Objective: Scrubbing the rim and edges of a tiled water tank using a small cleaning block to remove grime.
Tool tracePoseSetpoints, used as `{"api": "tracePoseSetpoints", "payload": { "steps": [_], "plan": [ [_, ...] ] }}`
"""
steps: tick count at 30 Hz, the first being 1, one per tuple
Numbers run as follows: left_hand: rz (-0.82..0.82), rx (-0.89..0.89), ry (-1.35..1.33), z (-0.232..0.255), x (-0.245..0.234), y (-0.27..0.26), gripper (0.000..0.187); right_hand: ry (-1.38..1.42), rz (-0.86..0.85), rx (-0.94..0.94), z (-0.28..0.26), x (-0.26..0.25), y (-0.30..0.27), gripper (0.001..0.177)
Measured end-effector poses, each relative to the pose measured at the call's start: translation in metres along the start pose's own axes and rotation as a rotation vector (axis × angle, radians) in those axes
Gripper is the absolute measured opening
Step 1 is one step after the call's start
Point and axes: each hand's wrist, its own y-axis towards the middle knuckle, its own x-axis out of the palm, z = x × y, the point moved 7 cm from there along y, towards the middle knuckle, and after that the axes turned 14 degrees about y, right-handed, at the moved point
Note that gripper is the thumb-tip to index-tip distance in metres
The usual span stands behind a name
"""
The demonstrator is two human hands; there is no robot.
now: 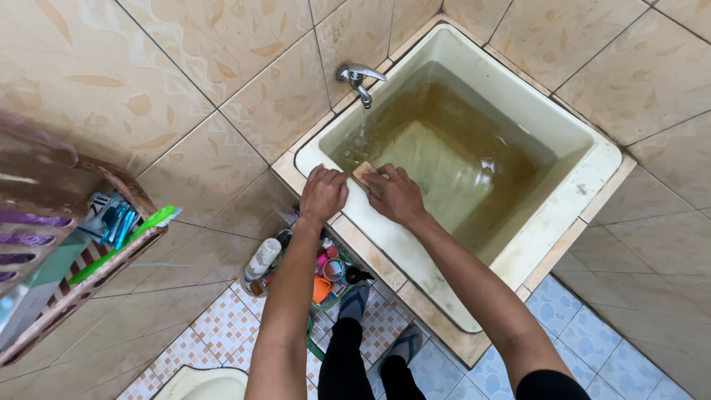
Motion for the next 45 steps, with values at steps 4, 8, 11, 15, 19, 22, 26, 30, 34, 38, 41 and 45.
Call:
{"api": "tracePoseSetpoints", "payload": {
  "steps": [4,8,11,15,19,22,26,30,34,38,41,45],
  "plan": [
    [-0.009,0.086,-0.015,0.031,-0.012,0.018,0.012,0.055,-0.002,0.068,0.011,-0.024,-0.018,0.039],
    [-0.035,0.144,-0.053,0.058,0.010,0.035,0.011,0.058,0.035,0.137,0.029,-0.049,-0.035,0.042],
    [-0.069,0.181,-0.077,0.086,0.023,0.051,0.012,0.077,0.076,0.192,0.049,-0.069,-0.049,0.043],
    [-0.091,0.268,-0.122,0.135,0.011,0.075,0.012,0.072,0.177,0.239,0.075,-0.097,-0.072,0.043],
    [-0.099,0.338,-0.138,0.180,0.013,0.093,0.014,0.076,0.256,0.317,0.114,-0.119,-0.099,0.044],
    [-0.107,0.411,-0.159,0.216,0.012,0.106,0.013,0.059,0.325,0.338,0.146,-0.134,-0.119,0.045],
    [-0.080,0.499,-0.198,0.261,0.014,0.116,0.012,0.072,0.339,0.487,0.162,-0.161,-0.150,0.044],
    [-0.077,0.578,-0.233,0.304,0.017,0.122,0.011,0.035,0.374,0.562,0.195,-0.174,-0.173,0.045],
    [-0.164,0.613,-0.241,0.335,0.006,0.126,0.017,0.023,0.428,0.613,0.210,-0.190,-0.190,0.043],
    [-0.253,0.654,-0.167,0.360,0.018,0.125,0.026,-0.029,0.435,0.647,0.231,-0.192,-0.200,0.043],
    [-0.292,0.673,-0.121,0.374,0.025,0.127,0.031,-0.044,0.435,0.662,0.236,-0.195,-0.200,0.042],
    [-0.394,0.688,-0.135,0.388,0.017,0.131,0.037,-0.077,0.435,0.661,0.239,-0.201,-0.196,0.040]
  ]
}}
